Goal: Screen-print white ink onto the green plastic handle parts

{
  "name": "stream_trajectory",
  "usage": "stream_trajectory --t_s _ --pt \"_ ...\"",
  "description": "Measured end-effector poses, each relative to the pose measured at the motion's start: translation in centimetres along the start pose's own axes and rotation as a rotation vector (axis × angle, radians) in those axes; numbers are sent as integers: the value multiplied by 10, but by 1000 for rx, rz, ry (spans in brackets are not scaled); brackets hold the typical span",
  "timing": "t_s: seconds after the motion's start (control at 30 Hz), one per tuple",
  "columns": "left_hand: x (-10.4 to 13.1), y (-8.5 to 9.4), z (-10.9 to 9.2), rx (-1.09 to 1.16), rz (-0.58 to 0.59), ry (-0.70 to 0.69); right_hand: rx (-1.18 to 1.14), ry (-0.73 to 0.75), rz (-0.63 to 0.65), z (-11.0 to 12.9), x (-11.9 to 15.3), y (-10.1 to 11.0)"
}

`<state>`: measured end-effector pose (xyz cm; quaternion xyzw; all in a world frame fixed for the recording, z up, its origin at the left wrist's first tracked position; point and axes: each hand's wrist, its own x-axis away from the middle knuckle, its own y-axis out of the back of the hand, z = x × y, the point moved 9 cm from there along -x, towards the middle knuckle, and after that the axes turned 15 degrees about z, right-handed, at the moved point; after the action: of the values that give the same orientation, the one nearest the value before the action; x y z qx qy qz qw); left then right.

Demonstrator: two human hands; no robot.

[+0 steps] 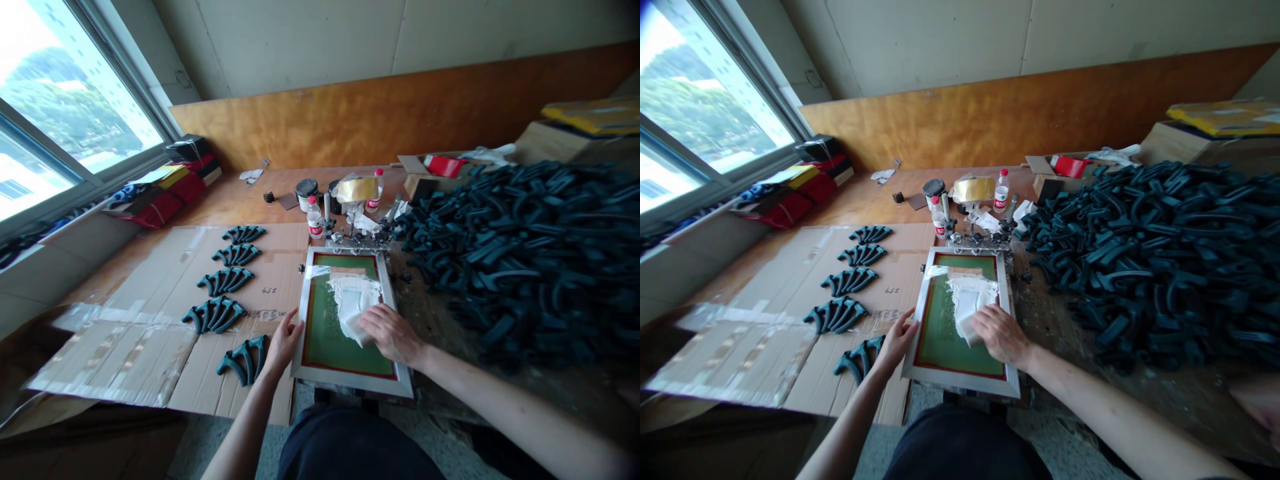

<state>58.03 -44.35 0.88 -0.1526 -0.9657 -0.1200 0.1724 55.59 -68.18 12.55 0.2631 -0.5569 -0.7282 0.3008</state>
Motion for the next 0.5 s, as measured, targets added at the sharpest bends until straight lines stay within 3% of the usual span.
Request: stream_trajectory --t_s 0.1,0.23,0.37,0.43,0.5 --pt "0 0 1 16 1 -4 -36 0 41 -2 3 1" --pt "6 2 -16 75 14 0 -66 -201 -7 -41 -32 38" --pt "23 9 -62 194 44 -4 34 -435 -101 -87 -49 85" --pt "29 17 -95 207 25 -45 25 -487 -263 -107 -28 108" --pt "30 27 -131 218 -12 -127 -38 -565 -417 -128 6 114"
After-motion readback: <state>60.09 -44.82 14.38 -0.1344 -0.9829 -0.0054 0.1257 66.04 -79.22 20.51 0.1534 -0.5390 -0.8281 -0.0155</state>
